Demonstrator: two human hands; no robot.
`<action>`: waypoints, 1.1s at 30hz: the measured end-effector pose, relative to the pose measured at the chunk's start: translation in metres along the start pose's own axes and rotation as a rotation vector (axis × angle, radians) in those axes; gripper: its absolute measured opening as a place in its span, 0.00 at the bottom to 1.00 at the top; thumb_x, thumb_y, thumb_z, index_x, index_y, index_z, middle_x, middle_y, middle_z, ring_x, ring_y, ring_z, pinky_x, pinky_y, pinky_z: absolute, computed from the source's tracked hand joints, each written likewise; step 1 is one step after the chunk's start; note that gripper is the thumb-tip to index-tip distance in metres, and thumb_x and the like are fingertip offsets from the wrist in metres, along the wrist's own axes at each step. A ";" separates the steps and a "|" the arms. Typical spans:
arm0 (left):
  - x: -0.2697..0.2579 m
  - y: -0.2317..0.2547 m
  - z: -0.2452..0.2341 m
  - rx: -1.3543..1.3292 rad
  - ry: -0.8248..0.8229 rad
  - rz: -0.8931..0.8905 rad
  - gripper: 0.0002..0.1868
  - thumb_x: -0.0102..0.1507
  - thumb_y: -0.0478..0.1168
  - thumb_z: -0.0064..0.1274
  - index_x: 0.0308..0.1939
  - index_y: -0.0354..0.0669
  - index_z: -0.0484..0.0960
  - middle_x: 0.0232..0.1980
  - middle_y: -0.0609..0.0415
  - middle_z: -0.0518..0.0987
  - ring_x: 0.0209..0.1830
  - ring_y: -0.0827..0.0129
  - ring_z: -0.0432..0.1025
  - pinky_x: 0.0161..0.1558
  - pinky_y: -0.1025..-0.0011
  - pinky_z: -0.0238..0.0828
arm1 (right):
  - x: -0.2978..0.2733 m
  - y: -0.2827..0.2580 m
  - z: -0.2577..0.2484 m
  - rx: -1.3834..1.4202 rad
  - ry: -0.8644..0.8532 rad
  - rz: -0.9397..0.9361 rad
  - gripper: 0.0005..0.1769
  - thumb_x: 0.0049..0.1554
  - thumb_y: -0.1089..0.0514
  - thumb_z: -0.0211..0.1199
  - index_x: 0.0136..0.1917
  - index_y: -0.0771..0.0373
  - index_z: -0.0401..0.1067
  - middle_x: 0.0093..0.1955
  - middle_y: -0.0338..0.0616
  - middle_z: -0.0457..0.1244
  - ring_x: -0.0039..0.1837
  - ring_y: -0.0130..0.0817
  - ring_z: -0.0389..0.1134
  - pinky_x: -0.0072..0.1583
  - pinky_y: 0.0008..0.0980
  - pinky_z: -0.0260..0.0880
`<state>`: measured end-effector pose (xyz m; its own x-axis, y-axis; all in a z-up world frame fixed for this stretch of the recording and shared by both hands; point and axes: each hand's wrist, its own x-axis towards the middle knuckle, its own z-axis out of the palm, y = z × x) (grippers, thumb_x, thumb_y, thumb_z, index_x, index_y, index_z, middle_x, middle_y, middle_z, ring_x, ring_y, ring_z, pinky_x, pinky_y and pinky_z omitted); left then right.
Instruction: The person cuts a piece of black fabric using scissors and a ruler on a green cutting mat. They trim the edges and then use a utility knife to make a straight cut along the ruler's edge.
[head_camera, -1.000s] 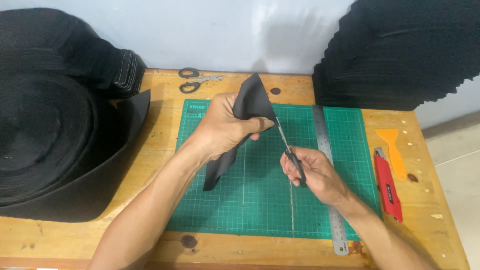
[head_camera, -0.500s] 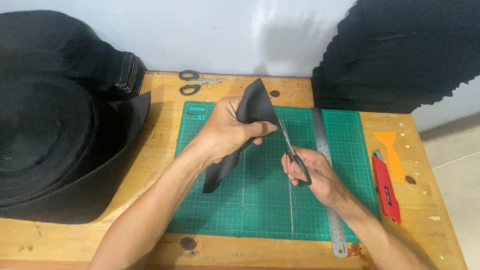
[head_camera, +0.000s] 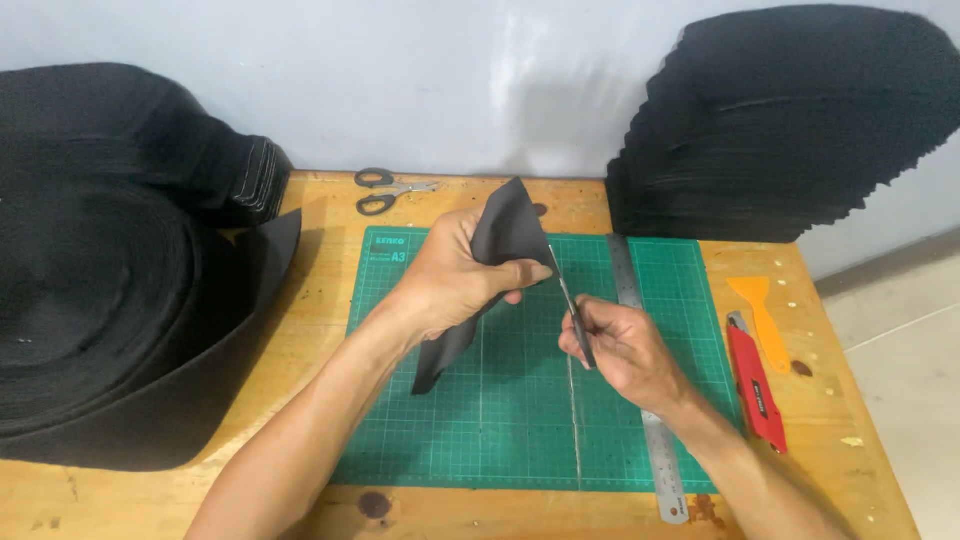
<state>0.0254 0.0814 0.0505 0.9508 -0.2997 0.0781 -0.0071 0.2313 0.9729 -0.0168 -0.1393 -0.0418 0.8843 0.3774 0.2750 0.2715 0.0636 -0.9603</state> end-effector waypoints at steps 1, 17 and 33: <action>0.002 -0.007 -0.002 0.001 -0.002 0.001 0.11 0.51 0.21 0.63 0.37 0.29 0.84 0.27 0.46 0.82 0.22 0.69 0.77 0.24 0.77 0.80 | 0.001 -0.005 0.002 0.000 0.002 -0.002 0.16 0.61 0.57 0.67 0.33 0.64 0.72 0.30 0.39 0.57 0.35 0.24 0.60 0.37 0.22 0.64; 0.025 0.017 -0.004 0.077 0.029 0.160 0.08 0.55 0.25 0.62 0.37 0.31 0.82 0.27 0.46 0.80 0.21 0.66 0.79 0.23 0.75 0.80 | 0.012 -0.016 -0.005 0.156 0.064 -0.013 0.23 0.60 0.44 0.64 0.38 0.67 0.70 0.33 0.43 0.59 0.35 0.29 0.63 0.37 0.26 0.66; 0.040 0.003 0.006 0.134 0.028 0.120 0.09 0.53 0.24 0.62 0.35 0.31 0.80 0.25 0.44 0.79 0.20 0.65 0.79 0.20 0.74 0.81 | 0.017 0.012 -0.015 0.137 0.038 -0.017 0.18 0.61 0.50 0.65 0.38 0.67 0.71 0.33 0.43 0.59 0.35 0.29 0.62 0.37 0.25 0.66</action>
<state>0.0618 0.0641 0.0583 0.9489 -0.2511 0.1911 -0.1605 0.1376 0.9774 0.0072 -0.1457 -0.0474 0.8946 0.3397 0.2904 0.2346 0.1963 -0.9521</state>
